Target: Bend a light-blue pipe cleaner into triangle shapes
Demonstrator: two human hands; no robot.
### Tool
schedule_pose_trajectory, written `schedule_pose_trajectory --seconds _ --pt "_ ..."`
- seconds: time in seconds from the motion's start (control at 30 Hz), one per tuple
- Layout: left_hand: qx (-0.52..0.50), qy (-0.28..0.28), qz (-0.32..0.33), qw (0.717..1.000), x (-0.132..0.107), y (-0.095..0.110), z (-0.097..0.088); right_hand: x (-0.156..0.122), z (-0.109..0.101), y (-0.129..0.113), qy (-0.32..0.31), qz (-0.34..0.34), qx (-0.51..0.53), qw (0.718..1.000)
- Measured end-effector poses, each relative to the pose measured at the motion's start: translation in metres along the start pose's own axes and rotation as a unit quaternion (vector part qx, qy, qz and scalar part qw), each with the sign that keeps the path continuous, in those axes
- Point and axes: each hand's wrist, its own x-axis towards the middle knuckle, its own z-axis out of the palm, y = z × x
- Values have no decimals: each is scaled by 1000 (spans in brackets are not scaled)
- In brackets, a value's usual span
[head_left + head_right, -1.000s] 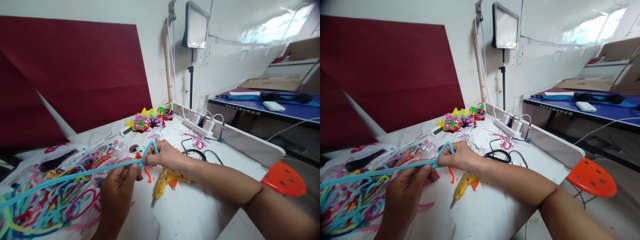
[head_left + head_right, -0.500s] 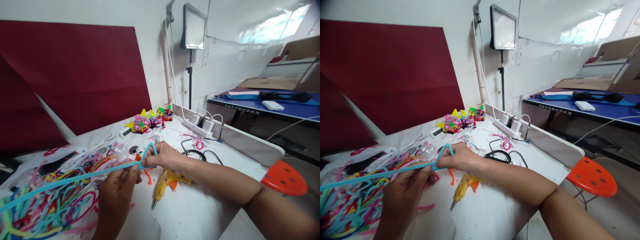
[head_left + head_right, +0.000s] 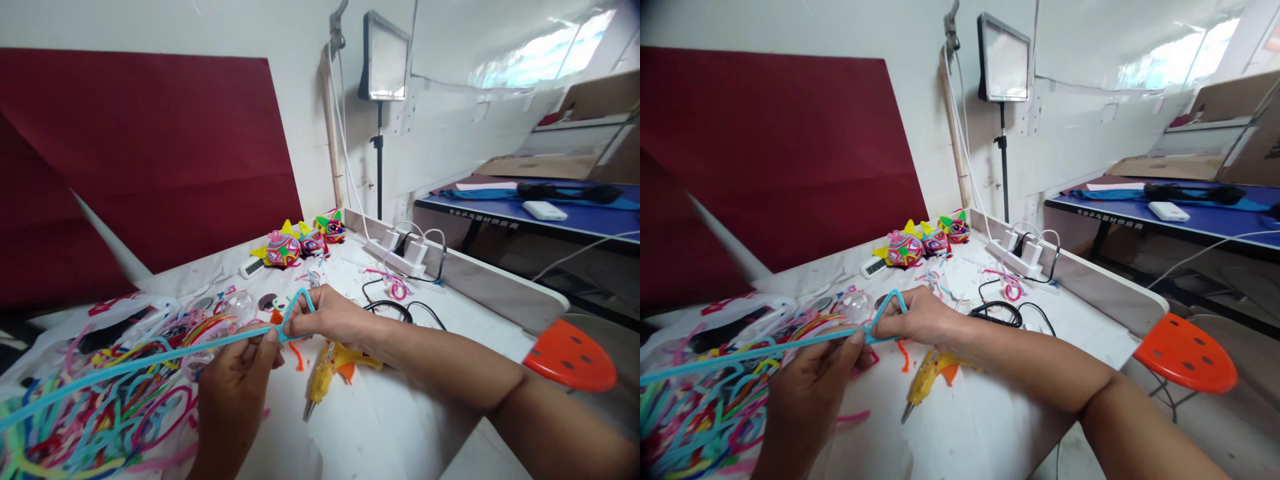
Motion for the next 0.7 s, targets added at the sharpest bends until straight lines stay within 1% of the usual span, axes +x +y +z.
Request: schedule_pose_trajectory --seconds 0.1,0.23,0.33,0.4,0.47,0.53,0.63,0.7 --pt "21 7 27 999 0 -2 0 0 0 0 2 -3 4 1000" --pt "66 22 95 993 -1 -6 -1 -1 0 -2 6 1 15 1000" --pt "114 37 149 982 -3 -9 -1 -2 1 -3 10 2 19 1000" --pt "153 50 193 968 -3 -11 0 -2 2 -4 12 3 16 1000" --pt "190 64 244 949 -3 -12 0 -2 2 -4 14 4 16 1000" --pt "218 75 307 923 -2 -13 0 -2 2 -4 13 4 18 1000" --pt "263 90 410 869 1 -16 -2 -2 2 -3 9 7 5 1000" --pt "301 101 460 829 2 -21 -4 -3 2 -3 5 9 -6 1000"
